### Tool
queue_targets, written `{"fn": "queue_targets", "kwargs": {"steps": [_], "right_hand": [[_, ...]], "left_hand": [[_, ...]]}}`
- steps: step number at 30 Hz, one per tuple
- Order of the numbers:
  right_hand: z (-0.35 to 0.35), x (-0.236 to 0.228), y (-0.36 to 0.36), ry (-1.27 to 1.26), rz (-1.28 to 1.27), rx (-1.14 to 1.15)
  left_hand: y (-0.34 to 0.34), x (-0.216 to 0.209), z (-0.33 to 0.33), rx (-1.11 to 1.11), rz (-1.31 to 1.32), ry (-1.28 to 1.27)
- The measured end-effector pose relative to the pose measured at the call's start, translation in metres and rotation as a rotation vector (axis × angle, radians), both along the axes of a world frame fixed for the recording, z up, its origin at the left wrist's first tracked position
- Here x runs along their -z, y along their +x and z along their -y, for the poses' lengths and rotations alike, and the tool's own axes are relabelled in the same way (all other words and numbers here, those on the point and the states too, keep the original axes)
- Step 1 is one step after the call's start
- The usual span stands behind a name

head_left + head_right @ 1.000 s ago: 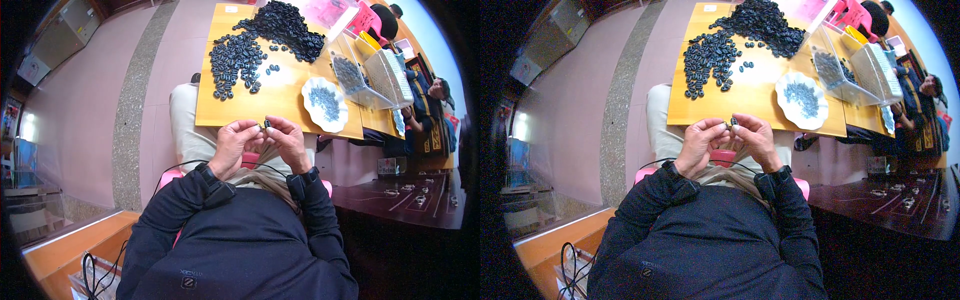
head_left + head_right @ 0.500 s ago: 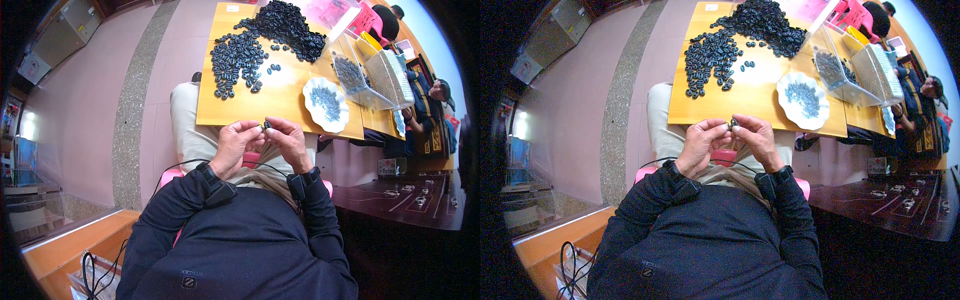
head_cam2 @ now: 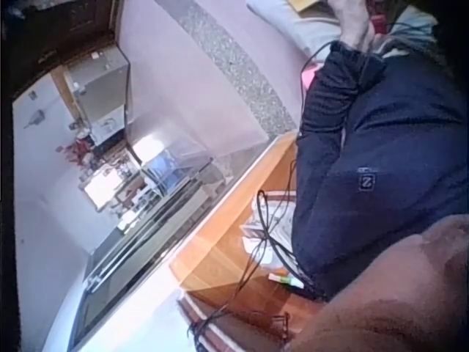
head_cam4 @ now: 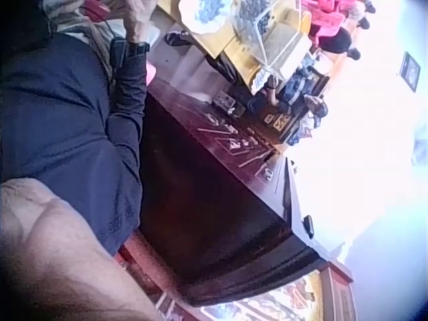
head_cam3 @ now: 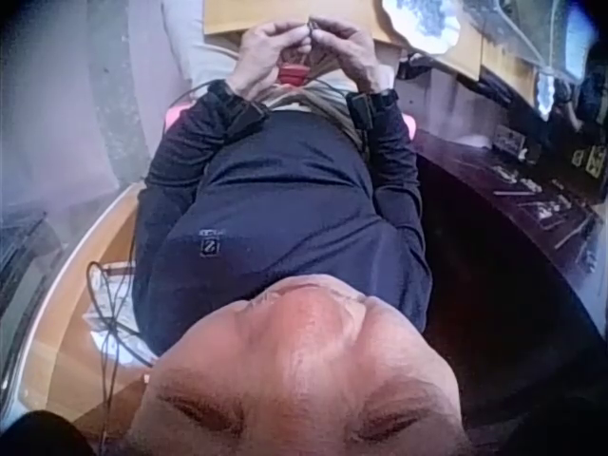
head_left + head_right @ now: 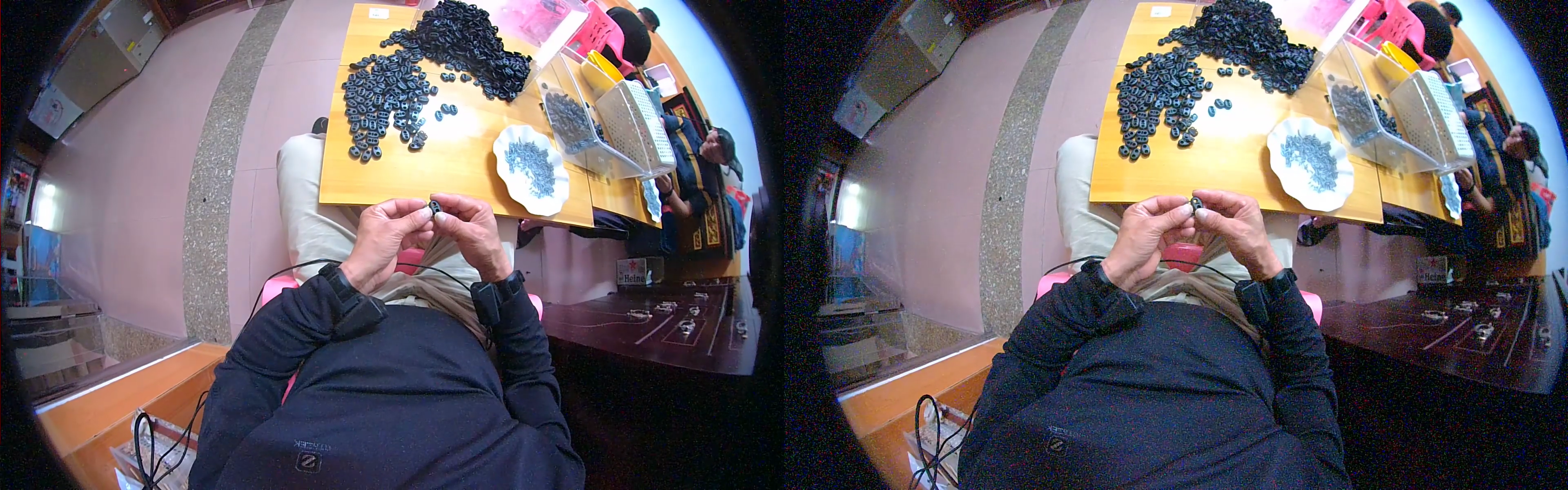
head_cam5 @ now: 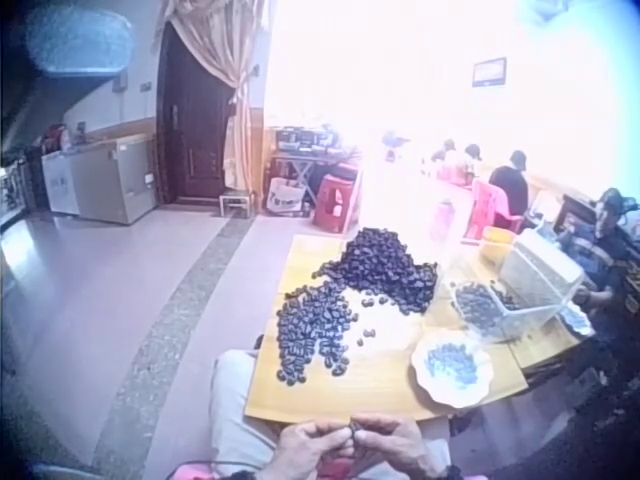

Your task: The person picks up a plastic cord lock and a metal spring by hand, inserts the spring into the cord lock, and places the assembled unit into a white bowl.

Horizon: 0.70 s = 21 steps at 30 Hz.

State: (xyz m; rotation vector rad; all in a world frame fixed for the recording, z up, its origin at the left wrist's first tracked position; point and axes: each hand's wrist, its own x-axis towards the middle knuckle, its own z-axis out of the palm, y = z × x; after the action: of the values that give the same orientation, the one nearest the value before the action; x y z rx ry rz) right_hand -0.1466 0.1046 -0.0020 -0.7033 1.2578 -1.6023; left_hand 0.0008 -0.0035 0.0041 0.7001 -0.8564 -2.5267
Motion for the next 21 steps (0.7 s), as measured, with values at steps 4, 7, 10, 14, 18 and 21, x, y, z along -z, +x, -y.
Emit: {"fn": "queue_targets", "kwargs": {"steps": [4,7,10,14,18,21], "right_hand": [[-0.0006,-0.0016,0.0013,-0.021,0.015,0.006],[-0.0021,-0.0001,0.0,-0.037,0.021,-0.003],[-0.0032,-0.0017,-0.0002,-0.056,0.066,-0.035],[-0.0047,-0.0063,0.0012,-0.067,0.088,-0.051],[-0.0069,-0.0044,-0.002,-0.091,0.059,-0.096],[-0.0084,-0.0051,-0.0019,-0.085,0.033,-0.095]], "left_hand": [[0.0002,0.0022,-0.0008,0.012,-0.019,0.023],[0.0004,0.0015,-0.0008,0.028,-0.023,0.024],[0.0006,0.0018,-0.0011,0.043,-0.033,0.012],[0.0018,-0.0005,-0.0002,0.08,-0.052,0.009],[0.0025,-0.0017,0.0011,0.127,-0.049,-0.016],[0.0021,-0.0044,0.0006,0.145,-0.042,-0.033]]}}
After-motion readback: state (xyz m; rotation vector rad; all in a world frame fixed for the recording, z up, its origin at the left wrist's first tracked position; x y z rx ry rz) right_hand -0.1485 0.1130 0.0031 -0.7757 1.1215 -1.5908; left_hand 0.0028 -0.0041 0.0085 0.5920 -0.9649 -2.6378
